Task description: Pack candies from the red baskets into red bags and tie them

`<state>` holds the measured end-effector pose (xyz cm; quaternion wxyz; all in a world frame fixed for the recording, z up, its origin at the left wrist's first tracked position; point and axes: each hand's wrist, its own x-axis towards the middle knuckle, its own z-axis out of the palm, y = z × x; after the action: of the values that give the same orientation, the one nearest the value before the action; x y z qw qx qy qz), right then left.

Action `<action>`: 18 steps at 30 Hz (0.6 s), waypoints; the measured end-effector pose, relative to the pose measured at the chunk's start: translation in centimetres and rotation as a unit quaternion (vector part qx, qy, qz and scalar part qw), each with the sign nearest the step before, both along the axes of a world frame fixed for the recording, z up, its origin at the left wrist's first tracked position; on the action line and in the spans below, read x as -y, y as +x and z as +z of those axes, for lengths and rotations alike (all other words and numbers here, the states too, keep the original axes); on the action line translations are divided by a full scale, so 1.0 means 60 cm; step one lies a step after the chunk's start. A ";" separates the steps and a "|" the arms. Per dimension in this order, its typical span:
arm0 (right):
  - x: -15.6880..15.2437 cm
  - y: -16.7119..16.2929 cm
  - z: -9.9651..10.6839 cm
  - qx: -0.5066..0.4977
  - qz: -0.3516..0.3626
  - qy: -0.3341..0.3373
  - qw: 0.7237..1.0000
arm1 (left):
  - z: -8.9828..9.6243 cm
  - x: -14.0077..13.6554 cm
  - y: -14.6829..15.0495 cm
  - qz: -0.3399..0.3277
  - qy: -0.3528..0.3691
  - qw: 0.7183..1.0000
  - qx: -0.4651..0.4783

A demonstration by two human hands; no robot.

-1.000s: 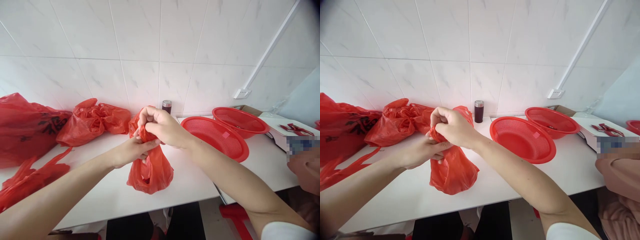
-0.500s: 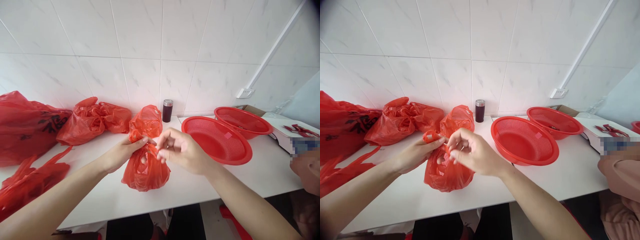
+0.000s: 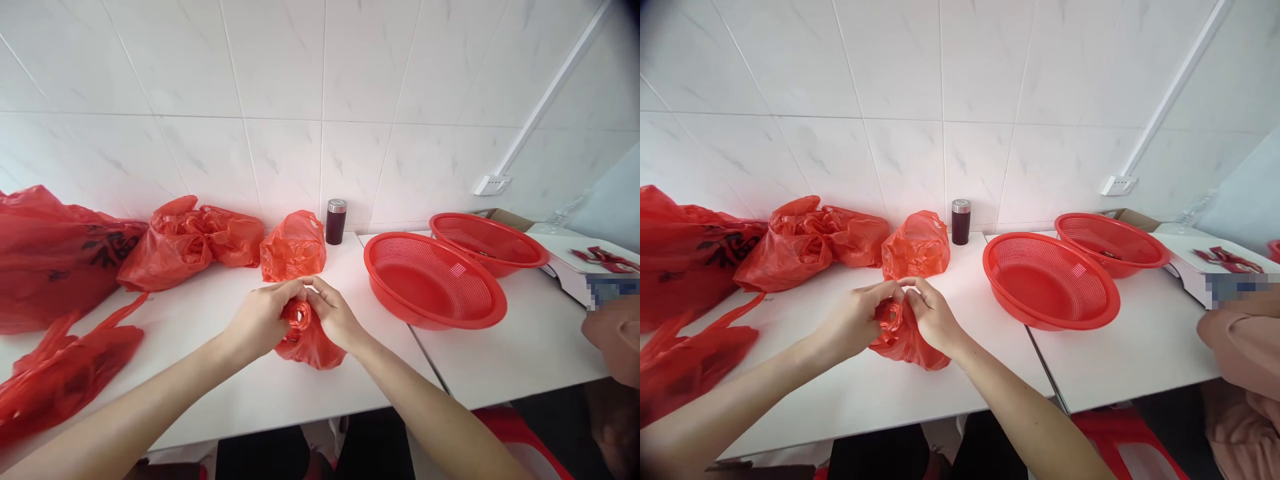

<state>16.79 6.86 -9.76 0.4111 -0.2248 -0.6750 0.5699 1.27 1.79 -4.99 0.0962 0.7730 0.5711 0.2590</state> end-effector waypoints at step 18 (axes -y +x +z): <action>-0.010 0.044 -0.035 -0.061 -0.029 -0.124 0.990 | -0.056 0.009 -0.083 -0.009 -0.029 0.998 0.047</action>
<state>19.43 7.45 -11.83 0.4370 -0.2582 -0.5656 0.6500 -3.74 1.26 -8.34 0.1481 0.7618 0.5664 0.2775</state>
